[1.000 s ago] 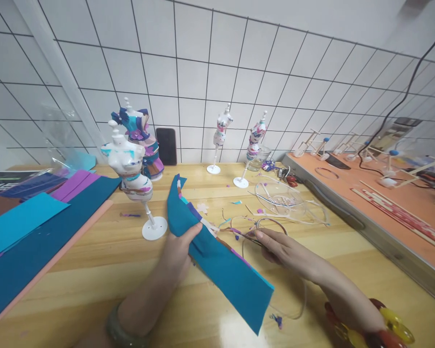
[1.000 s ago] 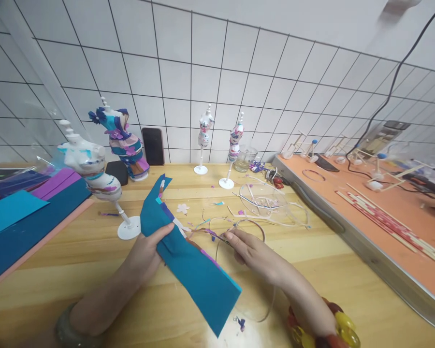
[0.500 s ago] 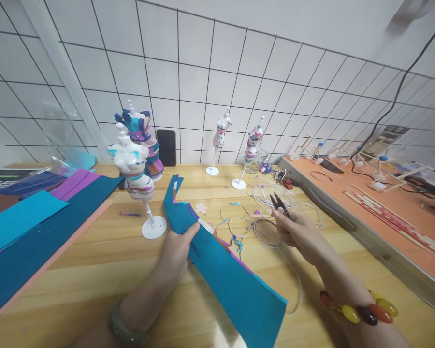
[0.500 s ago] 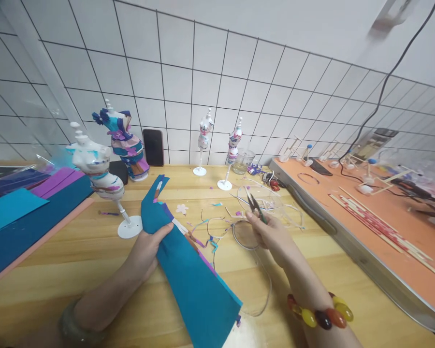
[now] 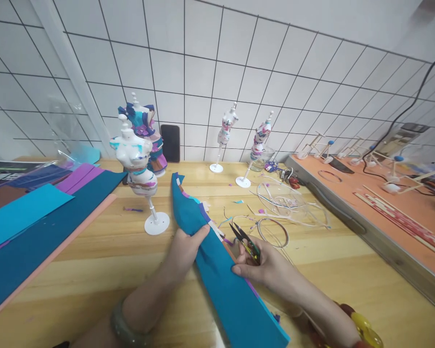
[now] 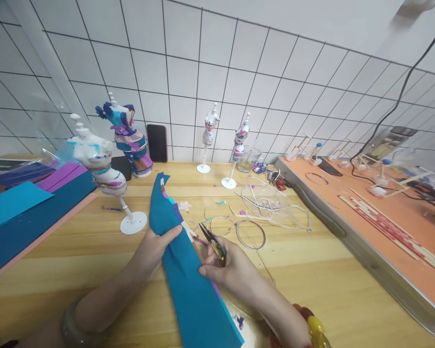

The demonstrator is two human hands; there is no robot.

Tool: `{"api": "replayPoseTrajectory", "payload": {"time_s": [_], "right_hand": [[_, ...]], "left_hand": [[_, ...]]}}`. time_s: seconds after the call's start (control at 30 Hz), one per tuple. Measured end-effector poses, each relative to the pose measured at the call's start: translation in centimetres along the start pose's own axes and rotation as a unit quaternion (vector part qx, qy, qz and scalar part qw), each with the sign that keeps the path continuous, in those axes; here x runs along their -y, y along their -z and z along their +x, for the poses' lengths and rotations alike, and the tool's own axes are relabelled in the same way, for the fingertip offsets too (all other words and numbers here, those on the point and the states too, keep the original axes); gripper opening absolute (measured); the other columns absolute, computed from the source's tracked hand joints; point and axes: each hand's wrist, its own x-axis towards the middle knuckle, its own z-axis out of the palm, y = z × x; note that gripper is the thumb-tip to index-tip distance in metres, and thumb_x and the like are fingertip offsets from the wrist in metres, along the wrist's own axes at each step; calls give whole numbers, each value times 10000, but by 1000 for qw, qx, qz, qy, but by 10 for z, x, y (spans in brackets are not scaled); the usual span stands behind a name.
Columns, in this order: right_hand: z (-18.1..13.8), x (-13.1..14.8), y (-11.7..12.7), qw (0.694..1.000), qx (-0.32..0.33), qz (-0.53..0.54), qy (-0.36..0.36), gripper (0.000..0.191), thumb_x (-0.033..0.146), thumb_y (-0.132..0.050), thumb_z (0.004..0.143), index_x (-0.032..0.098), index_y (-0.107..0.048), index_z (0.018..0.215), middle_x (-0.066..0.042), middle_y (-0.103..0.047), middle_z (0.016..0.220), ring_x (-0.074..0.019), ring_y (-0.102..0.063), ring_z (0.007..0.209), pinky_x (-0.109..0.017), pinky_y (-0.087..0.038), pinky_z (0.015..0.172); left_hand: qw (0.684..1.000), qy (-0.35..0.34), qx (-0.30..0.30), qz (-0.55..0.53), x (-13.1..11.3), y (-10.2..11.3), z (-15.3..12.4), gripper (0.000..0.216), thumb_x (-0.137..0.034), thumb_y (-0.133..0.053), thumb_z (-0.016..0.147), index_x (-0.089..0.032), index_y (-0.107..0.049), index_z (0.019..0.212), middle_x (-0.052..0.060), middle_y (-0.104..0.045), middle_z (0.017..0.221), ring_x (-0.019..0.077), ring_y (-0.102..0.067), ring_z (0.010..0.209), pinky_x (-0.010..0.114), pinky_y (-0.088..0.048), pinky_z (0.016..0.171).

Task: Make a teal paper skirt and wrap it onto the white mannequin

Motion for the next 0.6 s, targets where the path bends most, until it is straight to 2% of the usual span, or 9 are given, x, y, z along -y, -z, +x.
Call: {"api": "replayPoseTrajectory", "payload": {"time_s": [0.23, 0.43, 0.6], "right_hand": [[-1, 0, 7, 999, 27, -21, -25, 329, 265, -741, 634, 191, -426, 698, 63, -483, 595, -94, -463, 555, -219, -377, 546], [-5, -1, 11, 995, 74, -56, -39, 307, 212, -729, 632, 186, -428, 683, 70, -476, 584, -87, -442, 557, -207, -363, 547], [-8, 5, 16, 989, 111, -64, -67, 304, 200, -721, 625, 185, -423, 685, 74, -475, 586, -79, -433, 547, -192, -362, 520]], "left_hand": [[998, 9, -20, -66, -8, -2, 1, 312, -237, -730, 630, -137, -666, 919, 99, -707, 996, 285, -646, 929, 392, -524, 804], [991, 35, -92, -90, -19, -3, 2, 355, -150, -708, 624, -131, -648, 973, 115, -710, 975, 272, -651, 920, 377, -525, 796], [990, 20, -116, -78, -20, 2, 6, 264, -144, -689, 643, -139, -665, 906, 88, -726, 895, 231, -674, 800, 347, -542, 737]]}}
